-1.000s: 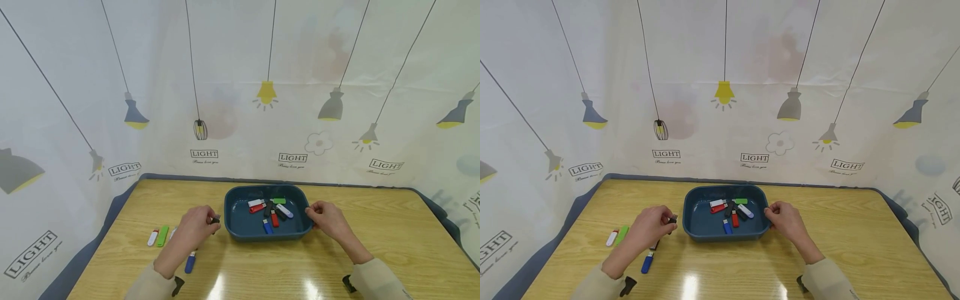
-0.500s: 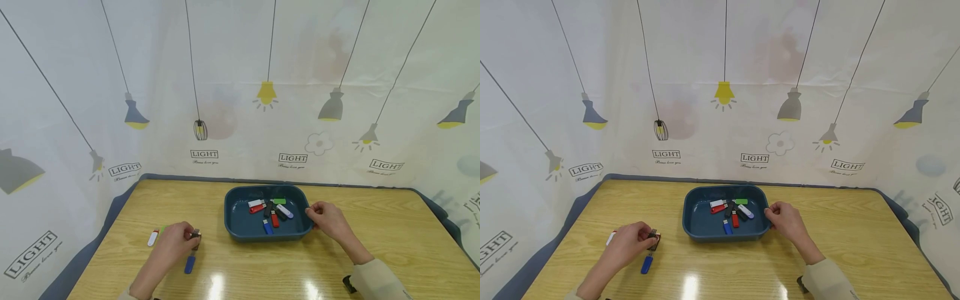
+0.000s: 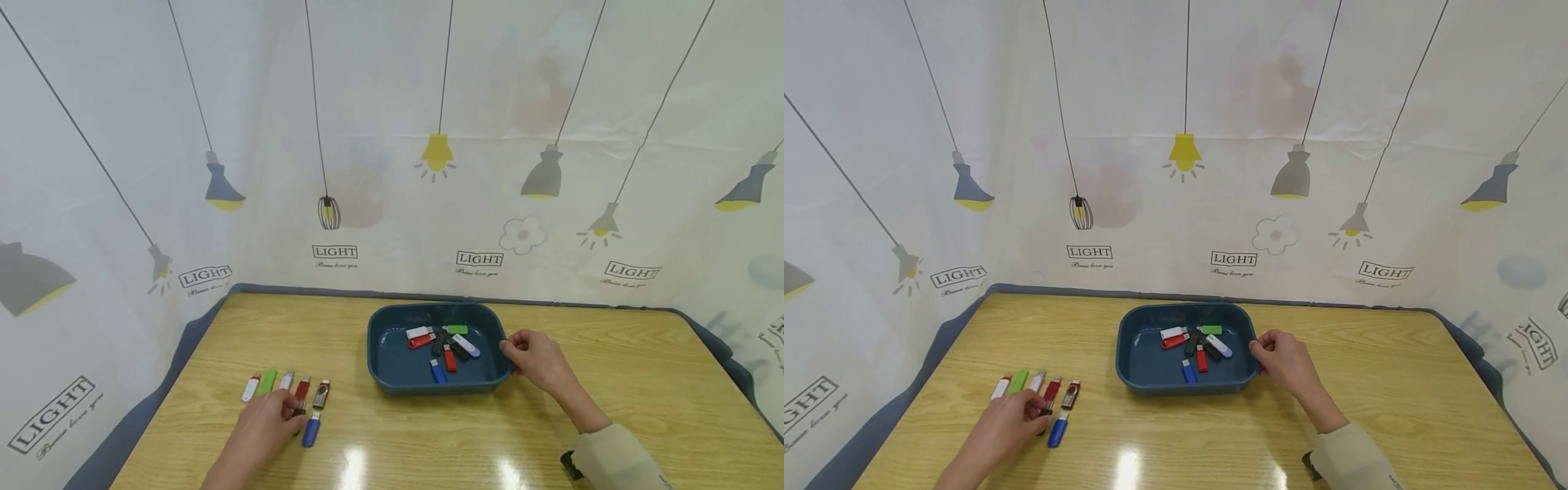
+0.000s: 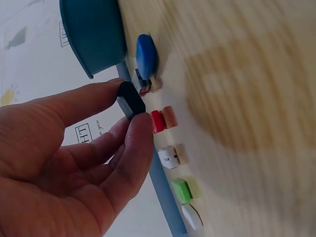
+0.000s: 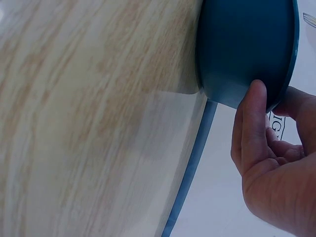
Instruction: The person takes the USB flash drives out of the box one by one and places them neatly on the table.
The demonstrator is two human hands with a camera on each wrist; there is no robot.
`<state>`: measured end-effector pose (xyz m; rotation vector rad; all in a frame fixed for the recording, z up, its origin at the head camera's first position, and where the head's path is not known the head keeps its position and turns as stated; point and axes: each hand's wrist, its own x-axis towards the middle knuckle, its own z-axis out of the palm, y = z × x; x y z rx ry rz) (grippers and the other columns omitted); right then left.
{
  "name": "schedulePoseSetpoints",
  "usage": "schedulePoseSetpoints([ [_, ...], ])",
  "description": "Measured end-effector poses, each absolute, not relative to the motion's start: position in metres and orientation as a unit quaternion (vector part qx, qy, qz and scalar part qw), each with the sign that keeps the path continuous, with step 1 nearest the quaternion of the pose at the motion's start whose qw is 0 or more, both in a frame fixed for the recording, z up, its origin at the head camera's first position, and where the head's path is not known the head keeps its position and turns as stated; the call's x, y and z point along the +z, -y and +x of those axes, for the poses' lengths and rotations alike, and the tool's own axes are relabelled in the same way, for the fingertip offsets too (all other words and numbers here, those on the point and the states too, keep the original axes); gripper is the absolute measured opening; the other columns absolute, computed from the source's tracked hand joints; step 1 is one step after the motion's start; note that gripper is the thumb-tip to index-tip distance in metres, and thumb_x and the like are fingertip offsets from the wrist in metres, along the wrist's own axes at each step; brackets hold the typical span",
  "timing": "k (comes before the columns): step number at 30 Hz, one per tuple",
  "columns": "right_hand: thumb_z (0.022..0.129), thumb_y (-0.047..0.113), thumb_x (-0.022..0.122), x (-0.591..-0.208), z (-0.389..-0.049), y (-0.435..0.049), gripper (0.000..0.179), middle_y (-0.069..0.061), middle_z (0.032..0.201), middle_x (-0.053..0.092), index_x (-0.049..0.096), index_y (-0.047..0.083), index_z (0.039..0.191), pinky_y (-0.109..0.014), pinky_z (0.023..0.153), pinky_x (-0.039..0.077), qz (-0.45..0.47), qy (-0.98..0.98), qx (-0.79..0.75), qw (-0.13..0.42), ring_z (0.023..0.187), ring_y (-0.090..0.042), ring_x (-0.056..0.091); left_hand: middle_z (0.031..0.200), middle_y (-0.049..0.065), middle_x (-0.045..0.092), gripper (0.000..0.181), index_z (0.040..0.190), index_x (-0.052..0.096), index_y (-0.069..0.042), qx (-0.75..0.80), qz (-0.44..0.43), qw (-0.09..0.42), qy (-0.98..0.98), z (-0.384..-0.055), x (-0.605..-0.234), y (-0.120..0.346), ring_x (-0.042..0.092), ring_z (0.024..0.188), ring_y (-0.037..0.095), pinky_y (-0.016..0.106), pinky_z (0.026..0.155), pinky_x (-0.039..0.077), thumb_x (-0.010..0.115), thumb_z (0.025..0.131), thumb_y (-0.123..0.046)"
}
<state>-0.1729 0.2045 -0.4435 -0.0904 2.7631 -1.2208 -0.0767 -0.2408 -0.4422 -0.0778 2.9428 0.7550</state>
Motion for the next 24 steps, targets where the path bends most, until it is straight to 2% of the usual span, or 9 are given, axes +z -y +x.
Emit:
schedulePoseSetpoints([
  [8,0.102,0.023,0.063,-0.445,-0.173,-0.205,0.024,-0.005,0.079,0.067,0.066,-0.001,0.102,-0.033,0.062,0.056,-0.030,-0.911,-0.407,0.058,0.068,-0.024,0.070,0.069,-0.002,0.053,0.023,0.089,0.069,-0.001,0.213,-0.013,0.040,-0.976,-0.074,-0.453,0.245,0.047,0.065,0.015,0.032,0.059,0.040,0.086,0.082,-0.015],
  [19,0.102,0.023,0.063,-0.444,-0.173,-0.205,0.025,-0.005,0.079,0.068,0.066,-0.002,0.102,-0.032,0.062,0.056,-0.030,-0.910,-0.409,0.059,0.068,-0.023,0.070,0.069,-0.002,0.054,0.023,0.084,0.066,-0.004,0.193,-0.029,0.054,-0.979,-0.074,-0.452,0.245,0.048,0.065,0.015,0.033,0.058,0.041,0.086,0.082,-0.015],
  [24,0.102,0.023,0.063,-0.444,-0.173,-0.205,0.024,-0.005,0.079,0.067,0.066,-0.001,0.102,-0.033,0.062,0.056,-0.030,-0.911,-0.408,0.058,0.068,-0.023,0.070,0.072,0.000,0.057,0.024,0.088,0.067,-0.001,0.191,-0.039,0.058,-0.979,-0.074,-0.447,0.242,0.049,0.065,0.016,0.032,0.057,0.041,0.084,0.085,-0.018],
])
